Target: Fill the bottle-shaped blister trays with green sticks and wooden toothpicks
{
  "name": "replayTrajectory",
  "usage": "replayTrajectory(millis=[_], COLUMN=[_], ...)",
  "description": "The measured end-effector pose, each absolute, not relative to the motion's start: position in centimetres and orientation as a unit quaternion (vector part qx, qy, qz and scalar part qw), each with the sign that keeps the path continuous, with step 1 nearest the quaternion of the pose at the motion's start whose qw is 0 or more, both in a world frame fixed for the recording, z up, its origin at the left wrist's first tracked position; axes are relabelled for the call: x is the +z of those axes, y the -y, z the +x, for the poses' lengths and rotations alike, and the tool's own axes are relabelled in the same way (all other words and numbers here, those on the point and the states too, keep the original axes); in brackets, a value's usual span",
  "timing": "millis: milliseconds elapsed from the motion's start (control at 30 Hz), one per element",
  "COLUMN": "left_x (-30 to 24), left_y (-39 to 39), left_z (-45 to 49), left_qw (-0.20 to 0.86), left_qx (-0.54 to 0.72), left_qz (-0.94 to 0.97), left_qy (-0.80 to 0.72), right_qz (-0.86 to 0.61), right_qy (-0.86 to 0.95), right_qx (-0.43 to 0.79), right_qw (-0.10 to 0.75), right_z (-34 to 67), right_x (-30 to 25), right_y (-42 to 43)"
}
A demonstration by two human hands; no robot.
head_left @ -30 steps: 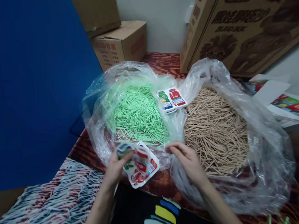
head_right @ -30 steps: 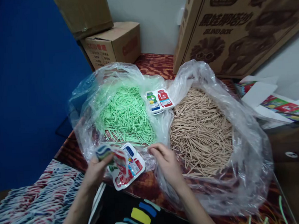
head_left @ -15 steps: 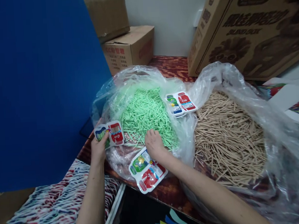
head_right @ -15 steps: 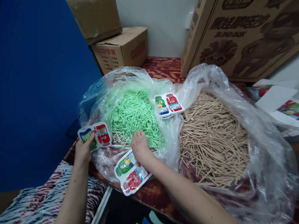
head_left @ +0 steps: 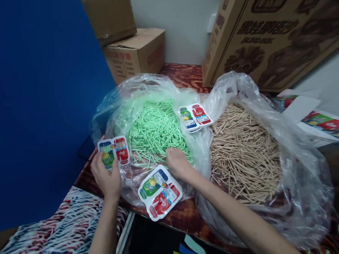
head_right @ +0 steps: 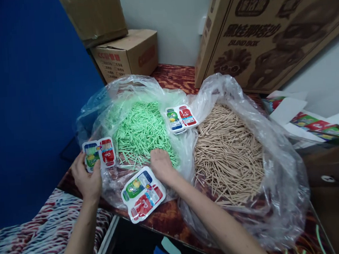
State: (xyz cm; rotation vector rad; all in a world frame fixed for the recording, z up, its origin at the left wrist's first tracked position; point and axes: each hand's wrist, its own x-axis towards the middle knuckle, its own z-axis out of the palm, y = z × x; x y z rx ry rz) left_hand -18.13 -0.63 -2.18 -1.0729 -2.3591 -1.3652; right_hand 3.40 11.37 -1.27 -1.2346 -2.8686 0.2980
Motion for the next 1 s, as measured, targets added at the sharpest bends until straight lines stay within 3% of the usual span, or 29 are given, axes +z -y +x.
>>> replayTrajectory(millis=[133,267,367,567,833,1000], left_x=[-2.0,-1.6,-0.9,-0.6,-1.6,-0.7], left_y=[0.2,-2.3,-4.8,-8.4,-8.0,-8.6], left_z=[-13.4,-9.3,-7.1,-5.1,-4.8,-5.7], left_qw=[-0.034,-0.294,-0.464,-0.552,-0.639,-0.584], left_qx=[-0.492,-0.545,-0.575,-0.594,-0.551,-0.604], left_qz=[-0.446,-0.409,-0.324,-0.273,-0.235,-0.243], left_qy=[0.747,0.670,0.590,0.518,0.482,0.485], right_qz=[-0.464,-0.402,-0.335,-0.268,-0.252,-0.289], right_qy=[0.804,0.570,0.409,0.280,0.273,0.316], right_qx=[0.358,0.683,0.821,0.904,0.912,0.882], right_qw=[0.096,0.218,0.219,0.181,0.174,0.196], right_z=[5.1,7.0,8.1,8.3,7.7,7.9], right_x=[-0.3,0.8,1.0,-0.5,-1.7,-2.2], right_y=[-13.7,-15.5,-15.3,-11.6,-9.4,-8.0])
